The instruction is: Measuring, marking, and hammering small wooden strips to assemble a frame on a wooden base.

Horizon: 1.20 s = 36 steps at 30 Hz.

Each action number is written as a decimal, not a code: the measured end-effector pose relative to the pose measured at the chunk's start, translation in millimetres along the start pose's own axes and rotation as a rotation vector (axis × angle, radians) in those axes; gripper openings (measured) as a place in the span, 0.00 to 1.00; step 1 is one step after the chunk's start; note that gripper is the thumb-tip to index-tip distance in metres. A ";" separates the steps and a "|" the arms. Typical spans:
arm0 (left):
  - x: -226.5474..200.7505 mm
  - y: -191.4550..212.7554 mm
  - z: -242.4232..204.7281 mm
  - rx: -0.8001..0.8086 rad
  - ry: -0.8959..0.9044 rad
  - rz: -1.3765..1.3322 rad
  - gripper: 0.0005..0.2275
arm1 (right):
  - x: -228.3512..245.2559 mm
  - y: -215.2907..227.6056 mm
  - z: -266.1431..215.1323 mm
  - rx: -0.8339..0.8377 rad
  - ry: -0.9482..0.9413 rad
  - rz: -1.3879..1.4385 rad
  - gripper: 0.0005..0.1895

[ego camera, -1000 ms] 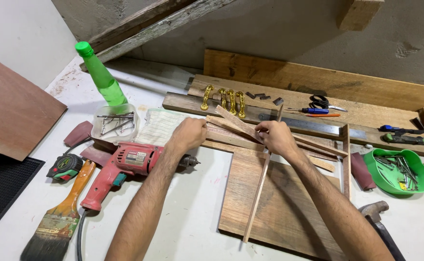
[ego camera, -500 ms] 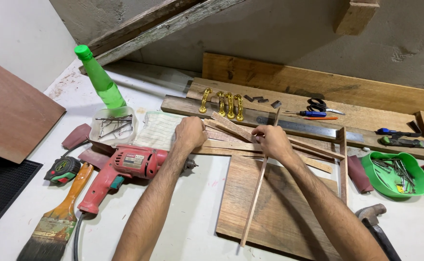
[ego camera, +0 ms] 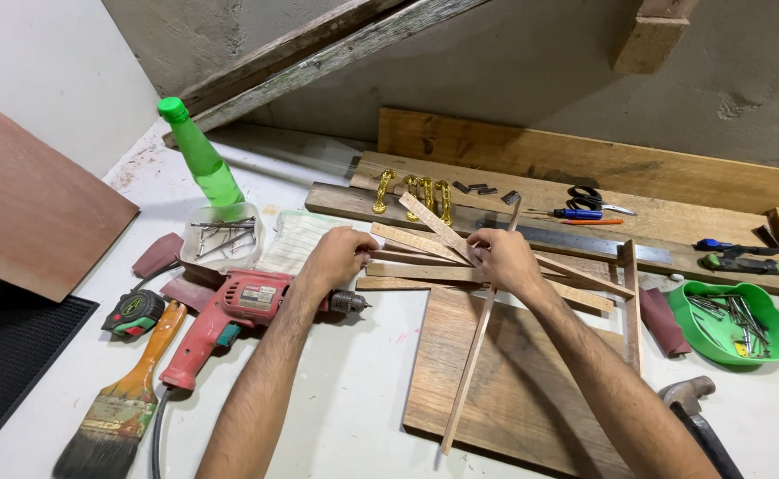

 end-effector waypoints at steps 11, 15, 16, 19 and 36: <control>-1.3 15.8 -7.4 -0.167 -0.114 0.104 0.06 | -2.5 -7.6 2.0 0.067 -0.089 -0.001 0.15; -4.8 2.2 -0.7 -0.115 -0.191 0.187 0.12 | 0.8 -7.8 2.6 0.054 -0.051 -0.053 0.14; -13.2 6.8 -2.4 -0.113 -0.192 0.185 0.12 | -1.8 -10.0 4.2 0.054 -0.053 -0.053 0.14; -22.2 1.7 -0.6 0.069 -0.080 0.276 0.14 | -9.6 -12.8 6.0 0.042 -0.050 -0.068 0.13; -22.0 0.5 -2.1 -0.076 -0.099 -0.089 0.10 | -10.7 -24.3 7.7 0.059 0.035 0.075 0.14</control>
Point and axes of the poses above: each hand's wrist, its own z-axis towards the middle knuckle, its own y-axis out of the back of the hand, x = y × z, the point moved 7 cm from there along z, towards the middle knuckle, and after that the axes turned 3 degrees about x, right-handed, at the moved point
